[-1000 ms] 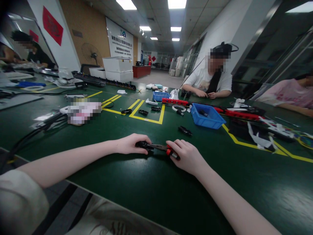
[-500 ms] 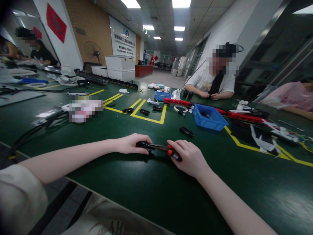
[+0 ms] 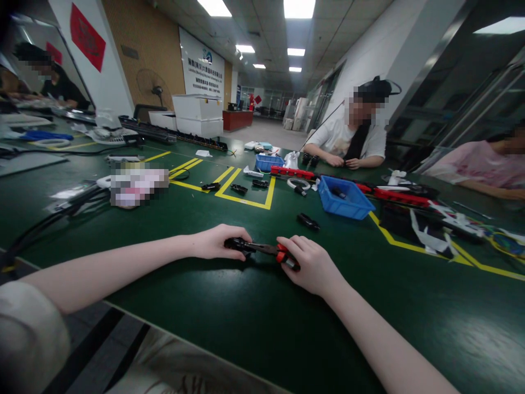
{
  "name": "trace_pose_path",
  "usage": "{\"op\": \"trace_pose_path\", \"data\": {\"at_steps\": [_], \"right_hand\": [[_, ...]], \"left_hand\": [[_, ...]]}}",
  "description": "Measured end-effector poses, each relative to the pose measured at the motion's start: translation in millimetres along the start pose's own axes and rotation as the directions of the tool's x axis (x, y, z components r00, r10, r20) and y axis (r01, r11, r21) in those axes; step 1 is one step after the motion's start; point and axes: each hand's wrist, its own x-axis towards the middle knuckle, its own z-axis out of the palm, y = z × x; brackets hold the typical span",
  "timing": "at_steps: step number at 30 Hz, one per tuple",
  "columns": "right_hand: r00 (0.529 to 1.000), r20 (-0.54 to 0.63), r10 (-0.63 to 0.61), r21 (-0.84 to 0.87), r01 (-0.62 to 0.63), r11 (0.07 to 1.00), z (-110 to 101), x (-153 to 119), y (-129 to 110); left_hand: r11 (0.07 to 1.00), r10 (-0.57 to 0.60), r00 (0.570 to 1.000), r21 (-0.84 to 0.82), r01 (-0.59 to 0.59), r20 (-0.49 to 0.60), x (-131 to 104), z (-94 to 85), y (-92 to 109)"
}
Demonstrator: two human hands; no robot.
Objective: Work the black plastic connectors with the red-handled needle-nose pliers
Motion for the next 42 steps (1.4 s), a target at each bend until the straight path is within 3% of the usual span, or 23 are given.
{"op": "trace_pose_path", "data": {"at_steps": [11,18,26,42], "right_hand": [[0.997,0.065,0.046,0.001,-0.046,0.999,1,3,1],[0.999,-0.008,-0.045,-0.123,0.043,0.992,6,3,6],[0.997,-0.028,-0.072,-0.153,0.067,0.986,5,4,2],[0.998,0.049,0.026,-0.138,-0.019,0.99,1,8,-1]], "left_hand": [[0.997,0.01,1.0,0.079,-0.011,0.007,1,-2.0,-4],[0.988,0.044,0.999,0.146,-0.047,0.019,2,-0.5,-5],[0.972,0.097,0.995,0.212,-0.103,0.036,3,0.6,-6],[0.96,0.125,0.992,0.249,-0.13,0.035,3,2.9,-9]]}}
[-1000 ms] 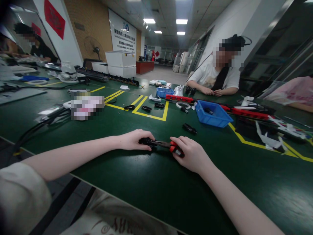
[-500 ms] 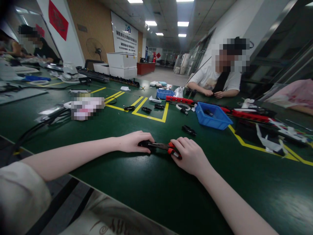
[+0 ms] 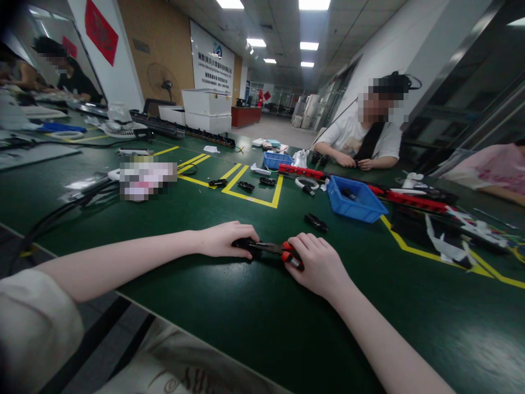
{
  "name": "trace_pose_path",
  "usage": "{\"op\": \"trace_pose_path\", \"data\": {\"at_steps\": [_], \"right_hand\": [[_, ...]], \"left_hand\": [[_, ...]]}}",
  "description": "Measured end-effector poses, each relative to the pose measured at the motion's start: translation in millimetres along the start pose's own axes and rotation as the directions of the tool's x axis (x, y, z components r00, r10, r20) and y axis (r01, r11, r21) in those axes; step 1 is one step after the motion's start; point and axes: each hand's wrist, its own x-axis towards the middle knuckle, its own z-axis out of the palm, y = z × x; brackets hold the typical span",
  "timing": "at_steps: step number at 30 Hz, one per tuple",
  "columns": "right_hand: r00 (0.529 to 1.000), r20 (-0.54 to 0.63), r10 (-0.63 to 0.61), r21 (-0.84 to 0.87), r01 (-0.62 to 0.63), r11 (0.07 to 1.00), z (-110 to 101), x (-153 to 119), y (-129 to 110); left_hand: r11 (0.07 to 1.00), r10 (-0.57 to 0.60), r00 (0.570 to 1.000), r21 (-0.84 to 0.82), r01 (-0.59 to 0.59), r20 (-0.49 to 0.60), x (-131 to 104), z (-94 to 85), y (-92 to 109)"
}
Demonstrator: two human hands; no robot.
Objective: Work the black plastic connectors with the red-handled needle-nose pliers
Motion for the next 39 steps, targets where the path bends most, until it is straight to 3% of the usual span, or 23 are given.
{"op": "trace_pose_path", "data": {"at_steps": [19,29,39], "right_hand": [[0.995,-0.085,-0.055,0.022,0.057,0.998,0.8,-3.6,0.6],[0.997,-0.069,-0.042,0.073,0.047,0.996,3.0,-4.4,2.7],[0.994,-0.086,-0.071,-0.035,0.069,0.997,1.9,-3.4,1.3]], "left_hand": [[0.998,-0.03,0.999,-0.053,0.031,0.011,-1.2,-1.5,-0.5],[0.994,-0.062,0.998,-0.094,0.063,0.022,-1.1,-2.1,-1.2],[0.994,-0.067,0.997,-0.08,0.069,0.032,-0.5,-2.4,0.2]]}}
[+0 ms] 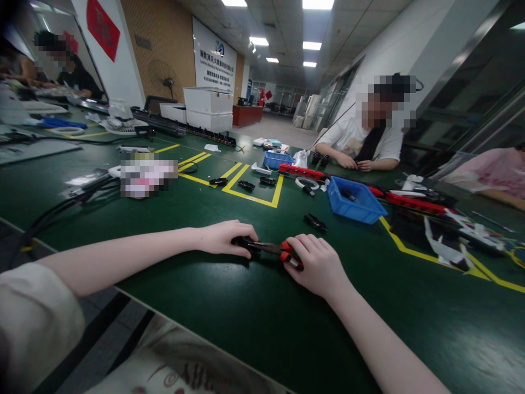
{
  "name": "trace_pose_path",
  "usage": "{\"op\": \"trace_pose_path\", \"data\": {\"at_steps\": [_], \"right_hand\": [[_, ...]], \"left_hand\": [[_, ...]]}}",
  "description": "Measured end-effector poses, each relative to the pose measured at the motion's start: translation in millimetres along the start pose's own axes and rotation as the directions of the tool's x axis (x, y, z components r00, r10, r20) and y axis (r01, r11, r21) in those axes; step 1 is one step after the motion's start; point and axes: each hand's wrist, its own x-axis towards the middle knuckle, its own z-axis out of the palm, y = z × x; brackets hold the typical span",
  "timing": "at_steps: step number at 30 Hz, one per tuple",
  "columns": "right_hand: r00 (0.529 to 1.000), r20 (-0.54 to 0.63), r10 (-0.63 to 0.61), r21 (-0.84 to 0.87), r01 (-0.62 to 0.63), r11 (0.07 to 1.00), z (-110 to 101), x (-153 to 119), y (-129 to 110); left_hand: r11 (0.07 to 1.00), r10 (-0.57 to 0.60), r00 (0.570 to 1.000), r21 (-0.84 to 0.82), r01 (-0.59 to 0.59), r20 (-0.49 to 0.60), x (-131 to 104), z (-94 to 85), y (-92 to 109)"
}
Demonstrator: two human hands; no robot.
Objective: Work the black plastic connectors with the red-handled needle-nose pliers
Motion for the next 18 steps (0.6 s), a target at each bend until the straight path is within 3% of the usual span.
{"op": "trace_pose_path", "data": {"at_steps": [6,18], "right_hand": [[0.998,0.0,0.059,0.075,-0.059,0.995,2.1,-3.6,1.9],[0.999,0.015,0.036,0.087,-0.037,0.995,-1.0,-1.8,0.5]], "left_hand": [[1.0,-0.007,1.0,-0.004,0.007,-0.004,-0.1,-1.0,1.5],[1.0,-0.001,1.0,-0.006,0.001,-0.005,-0.7,-3.0,3.1]]}}
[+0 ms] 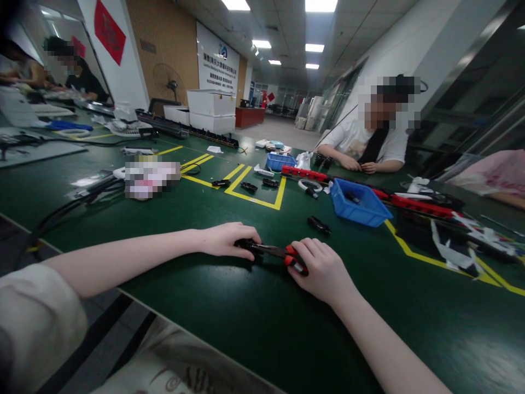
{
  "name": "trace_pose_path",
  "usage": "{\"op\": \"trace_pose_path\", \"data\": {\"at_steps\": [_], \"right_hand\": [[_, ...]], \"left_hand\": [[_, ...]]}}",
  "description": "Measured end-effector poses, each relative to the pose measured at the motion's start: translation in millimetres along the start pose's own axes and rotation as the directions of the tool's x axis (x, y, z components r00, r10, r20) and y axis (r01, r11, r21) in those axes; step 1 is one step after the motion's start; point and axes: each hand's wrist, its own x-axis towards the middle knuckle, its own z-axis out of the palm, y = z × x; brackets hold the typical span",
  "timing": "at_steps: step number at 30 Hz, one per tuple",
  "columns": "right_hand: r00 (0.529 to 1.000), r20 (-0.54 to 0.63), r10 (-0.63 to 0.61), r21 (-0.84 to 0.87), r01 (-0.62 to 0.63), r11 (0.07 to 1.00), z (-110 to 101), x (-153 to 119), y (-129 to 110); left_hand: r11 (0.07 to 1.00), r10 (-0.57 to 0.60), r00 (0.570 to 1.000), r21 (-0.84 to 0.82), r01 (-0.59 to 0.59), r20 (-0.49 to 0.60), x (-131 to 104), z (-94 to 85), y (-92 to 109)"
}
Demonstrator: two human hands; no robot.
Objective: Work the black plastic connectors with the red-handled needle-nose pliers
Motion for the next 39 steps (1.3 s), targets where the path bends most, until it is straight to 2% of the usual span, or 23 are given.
{"op": "trace_pose_path", "data": {"at_steps": [7,13,23,35,39], "right_hand": [[1.0,0.012,-0.016,0.031,0.015,0.999,-2.1,4.7,-2.6],[1.0,0.016,-0.026,0.037,0.025,0.999,-2.2,5.0,-2.7],[1.0,-0.001,-0.027,-0.039,0.027,0.999,0.3,2.4,-2.4],[0.999,0.035,-0.018,0.002,0.018,1.0,-0.9,2.9,-3.0],[1.0,0.004,-0.027,-0.024,0.027,0.999,-0.4,3.1,-2.7]], "left_hand": [[0.999,0.029,1.0,0.032,-0.029,-0.002,0.5,2.6,-3.2],[0.999,0.006,1.0,0.036,-0.006,0.002,0.1,1.8,-1.1],[1.0,0.011,1.0,0.023,-0.011,-0.006,0.1,1.4,0.5],[0.999,0.021,1.0,0.031,-0.021,0.006,-0.1,1.2,-1.1],[0.998,0.047,0.999,0.043,-0.047,0.003,0.2,2.5,-3.6]]}}
